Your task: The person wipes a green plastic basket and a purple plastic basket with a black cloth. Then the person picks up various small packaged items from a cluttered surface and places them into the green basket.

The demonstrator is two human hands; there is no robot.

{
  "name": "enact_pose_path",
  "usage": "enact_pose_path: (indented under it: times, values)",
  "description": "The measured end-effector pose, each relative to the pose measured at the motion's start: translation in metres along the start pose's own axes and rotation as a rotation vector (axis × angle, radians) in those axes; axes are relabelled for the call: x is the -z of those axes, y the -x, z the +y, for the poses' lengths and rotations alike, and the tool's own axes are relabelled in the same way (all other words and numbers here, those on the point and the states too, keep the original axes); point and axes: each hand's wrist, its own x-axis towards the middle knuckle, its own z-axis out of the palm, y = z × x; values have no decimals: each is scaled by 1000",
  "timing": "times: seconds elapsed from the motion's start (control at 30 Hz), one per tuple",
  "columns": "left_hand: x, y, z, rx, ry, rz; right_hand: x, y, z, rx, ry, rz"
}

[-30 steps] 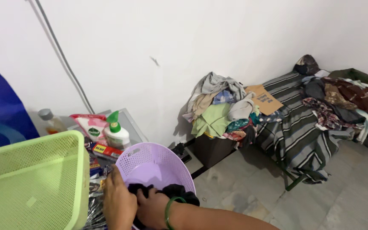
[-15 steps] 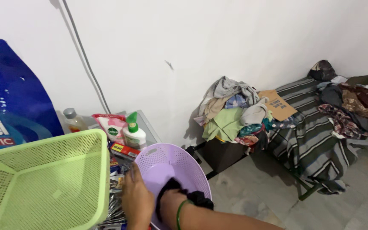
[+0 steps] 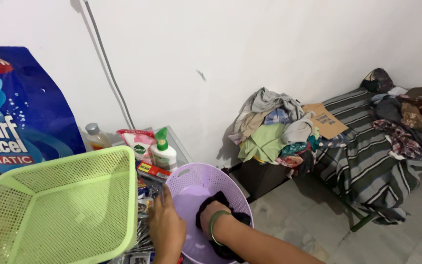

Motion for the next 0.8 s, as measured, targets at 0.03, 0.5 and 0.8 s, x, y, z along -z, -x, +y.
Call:
enact_pose_path:
  times: [0.03, 0.5, 0.8]
  values:
    - [-2, -1, 1, -3, 23, 12, -1, -2, 2, 1, -12, -15]
    - [4, 1, 8, -39, -68, 3, 32, 18, -10, 311, 31, 104]
    - [17, 4, 11, -67, -184, -14, 19, 33, 22, 263, -158, 139]
